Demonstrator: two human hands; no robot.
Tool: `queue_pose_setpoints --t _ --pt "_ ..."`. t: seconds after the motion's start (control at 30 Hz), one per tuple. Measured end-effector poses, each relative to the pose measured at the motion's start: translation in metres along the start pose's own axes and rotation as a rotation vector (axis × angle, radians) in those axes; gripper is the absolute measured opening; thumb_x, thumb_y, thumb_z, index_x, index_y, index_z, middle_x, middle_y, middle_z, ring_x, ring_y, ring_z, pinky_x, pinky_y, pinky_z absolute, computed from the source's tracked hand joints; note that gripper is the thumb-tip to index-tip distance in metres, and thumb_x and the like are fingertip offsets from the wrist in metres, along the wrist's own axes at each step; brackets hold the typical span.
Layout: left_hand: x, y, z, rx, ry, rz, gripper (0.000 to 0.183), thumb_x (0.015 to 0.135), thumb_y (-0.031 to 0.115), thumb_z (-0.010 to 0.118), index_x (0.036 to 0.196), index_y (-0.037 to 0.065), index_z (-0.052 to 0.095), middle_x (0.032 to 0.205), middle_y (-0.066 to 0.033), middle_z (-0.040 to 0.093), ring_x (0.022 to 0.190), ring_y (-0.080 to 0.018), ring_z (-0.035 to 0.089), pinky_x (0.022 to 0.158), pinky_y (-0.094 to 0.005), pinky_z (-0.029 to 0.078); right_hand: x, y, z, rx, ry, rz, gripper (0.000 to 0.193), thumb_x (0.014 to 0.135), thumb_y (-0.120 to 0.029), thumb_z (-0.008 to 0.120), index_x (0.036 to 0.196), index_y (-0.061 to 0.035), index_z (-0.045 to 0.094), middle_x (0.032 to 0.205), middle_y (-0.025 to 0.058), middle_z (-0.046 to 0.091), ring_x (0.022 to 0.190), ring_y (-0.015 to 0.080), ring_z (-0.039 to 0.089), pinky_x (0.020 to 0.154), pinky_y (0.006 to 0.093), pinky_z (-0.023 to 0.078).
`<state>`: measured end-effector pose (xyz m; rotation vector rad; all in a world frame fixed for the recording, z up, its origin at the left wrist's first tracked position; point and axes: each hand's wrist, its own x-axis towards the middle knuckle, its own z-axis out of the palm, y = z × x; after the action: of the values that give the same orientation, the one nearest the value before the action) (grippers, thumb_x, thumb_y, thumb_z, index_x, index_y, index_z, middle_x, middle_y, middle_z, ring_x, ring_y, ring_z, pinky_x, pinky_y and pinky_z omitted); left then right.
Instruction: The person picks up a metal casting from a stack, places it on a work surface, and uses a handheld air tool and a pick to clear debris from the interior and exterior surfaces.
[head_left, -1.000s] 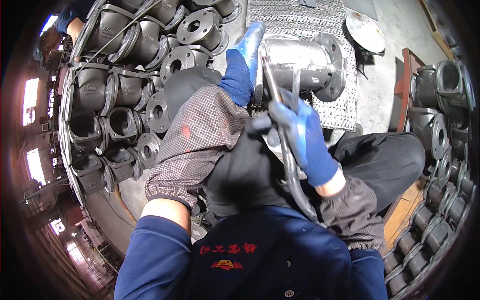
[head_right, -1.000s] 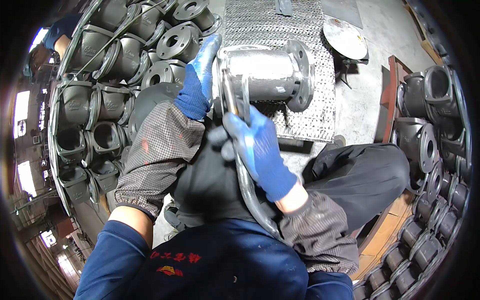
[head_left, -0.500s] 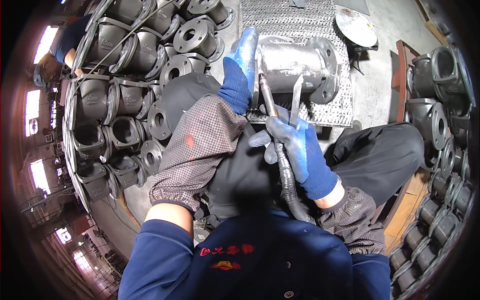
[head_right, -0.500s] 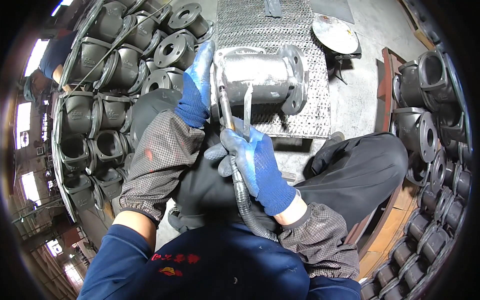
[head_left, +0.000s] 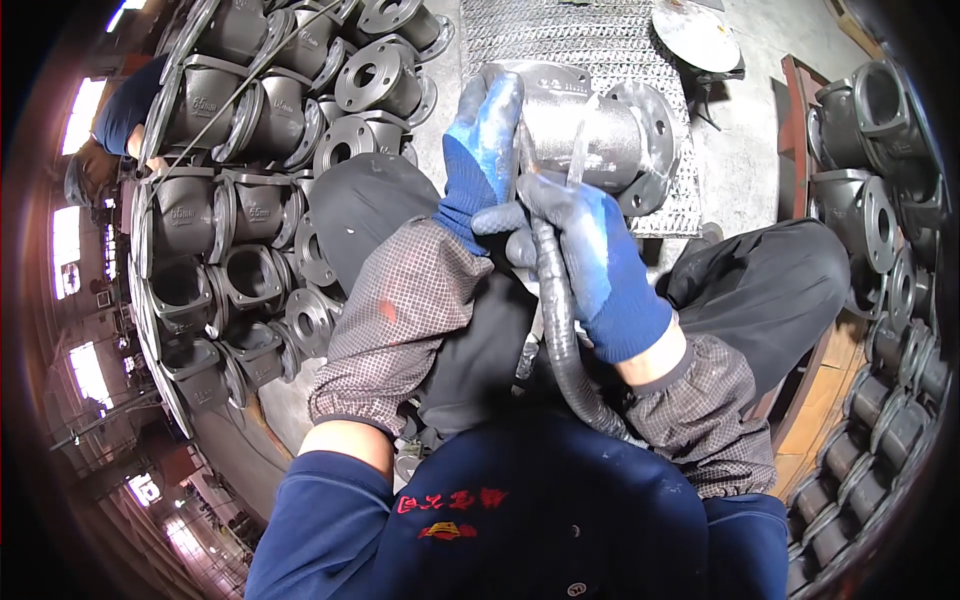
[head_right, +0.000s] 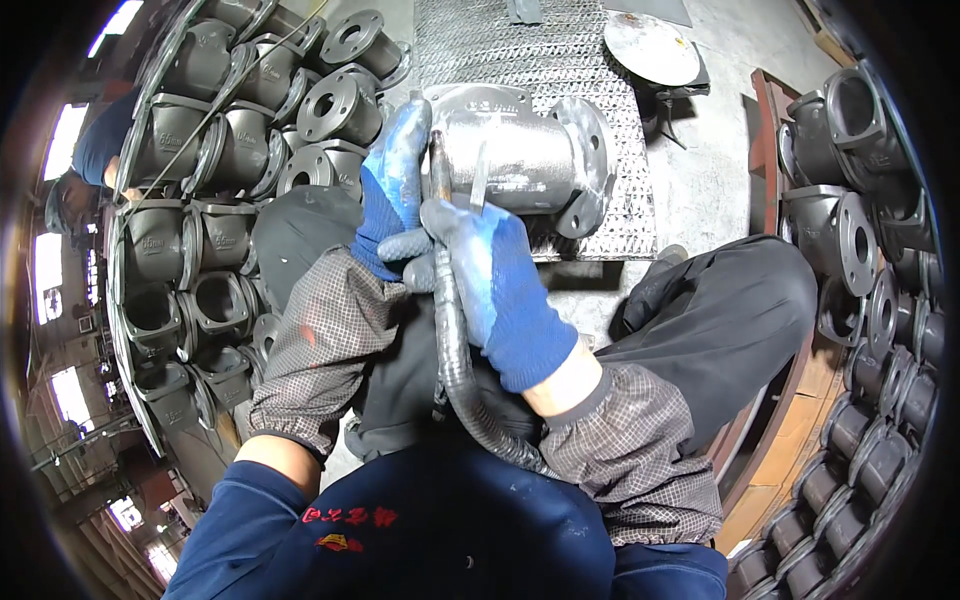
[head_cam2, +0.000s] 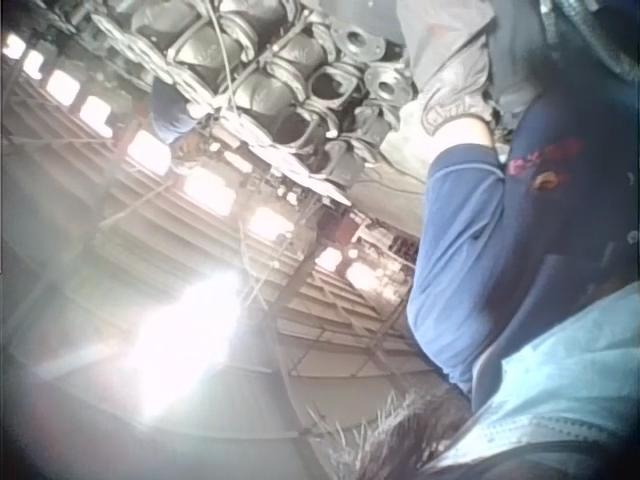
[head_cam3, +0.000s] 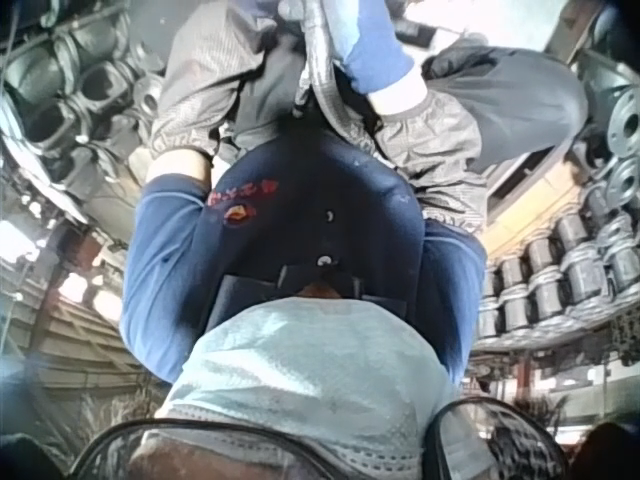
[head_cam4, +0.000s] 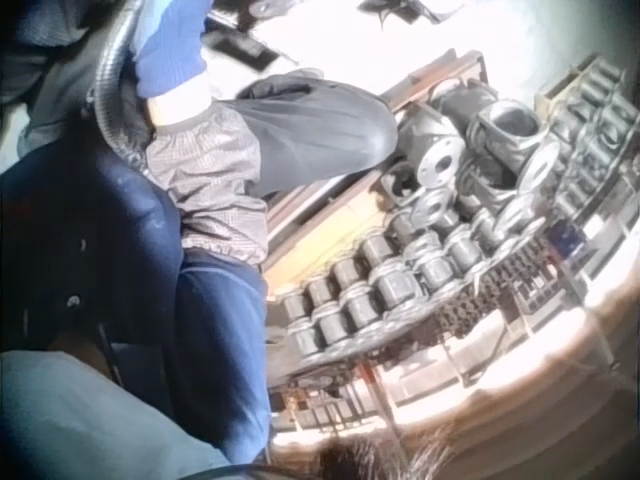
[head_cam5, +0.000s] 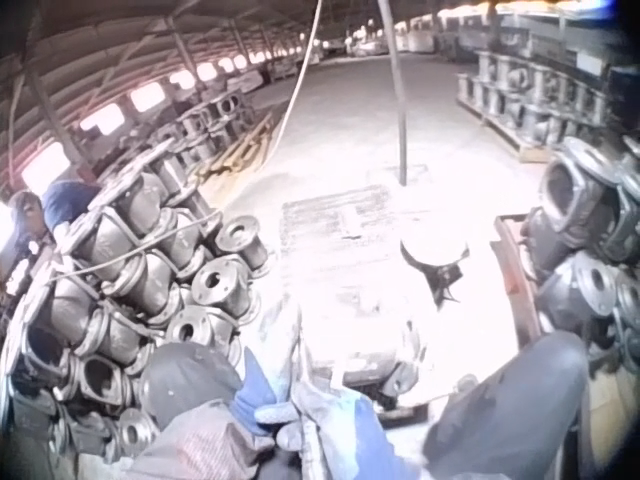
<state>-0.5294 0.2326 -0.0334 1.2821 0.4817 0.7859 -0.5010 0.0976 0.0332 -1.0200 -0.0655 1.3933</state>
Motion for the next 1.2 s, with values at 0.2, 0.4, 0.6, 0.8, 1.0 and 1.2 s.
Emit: queue_pose_setpoints --t 0.2,0.4,0.6,0.8,1.0,1.2 --pt "-0.011 0.009 0.006 0.084 0.035 -0.053 0.019 0.090 0.022 0.054 0.099 0.005 0.053 0.083 0.0013 0.052 0.073 -0.0055 0.049 0.064 -0.0214 0.043 -0.020 0.011 -0.005 -0.048 0.034 -0.037 0.034 0.093 -0.027 0.043 0.096 0.0047 0.054 0.079 0.0130 0.066 0.045 0.0082 0.041 0.043 0.0213 0.035" --pt "-0.013 0.013 0.011 -0.035 0.055 -0.026 0.019 0.089 0.022 0.054 0.098 0.005 0.053 0.084 -0.0011 0.054 0.076 -0.0080 0.052 0.067 -0.0221 0.045 -0.012 0.010 -0.008 0.054 0.016 -0.026 0.033 0.092 -0.025 0.046 0.098 0.0043 0.059 0.081 0.0143 0.066 0.046 0.0078 0.042 0.043 0.0208 0.034" --pt "-0.009 0.005 0.010 0.322 0.038 0.187 0.022 0.090 0.023 0.055 0.100 0.005 0.053 0.084 -0.0016 0.055 0.076 -0.0087 0.054 0.067 -0.0228 0.046 -0.019 0.006 -0.014 0.025 0.042 -0.047 0.035 0.091 -0.026 0.050 0.108 0.0043 0.056 0.081 0.0129 0.067 0.049 0.0081 0.049 0.045 0.0193 0.039" --pt "-0.005 0.030 0.005 0.007 -0.003 -0.143 0.035 0.092 0.027 0.049 0.111 -0.001 0.055 0.098 -0.0081 0.060 0.086 -0.0136 0.059 0.077 -0.0258 0.049 -0.026 0.018 -0.012 0.026 -0.039 -0.036 0.039 0.090 -0.026 0.054 0.111 0.0061 0.053 0.078 0.0140 0.066 0.045 0.0101 0.053 0.042 0.0201 0.041" --pt "0.019 0.020 -0.010 0.037 0.053 -0.217 0.043 0.093 0.029 0.045 0.124 -0.001 0.048 0.116 -0.0117 0.056 0.102 -0.0171 0.057 0.090 -0.0303 0.047 -0.034 0.004 -0.021 0.035 -0.021 0.013 0.038 0.090 -0.023 0.054 0.115 0.0056 0.051 0.077 0.0126 0.066 0.045 0.0095 0.053 0.042 0.0195 0.040" --pt "0.034 0.005 -0.029 -0.027 0.073 -0.286 0.039 0.093 0.030 0.046 0.121 0.003 0.052 0.118 -0.0110 0.056 0.105 -0.0184 0.056 0.092 -0.0314 0.045 -0.040 -0.029 -0.067 -0.177 0.322 -0.270 0.034 0.091 -0.018 0.047 0.117 0.0039 0.054 0.079 0.0091 0.066 0.053 0.0057 0.053 0.046 0.0162 0.040"
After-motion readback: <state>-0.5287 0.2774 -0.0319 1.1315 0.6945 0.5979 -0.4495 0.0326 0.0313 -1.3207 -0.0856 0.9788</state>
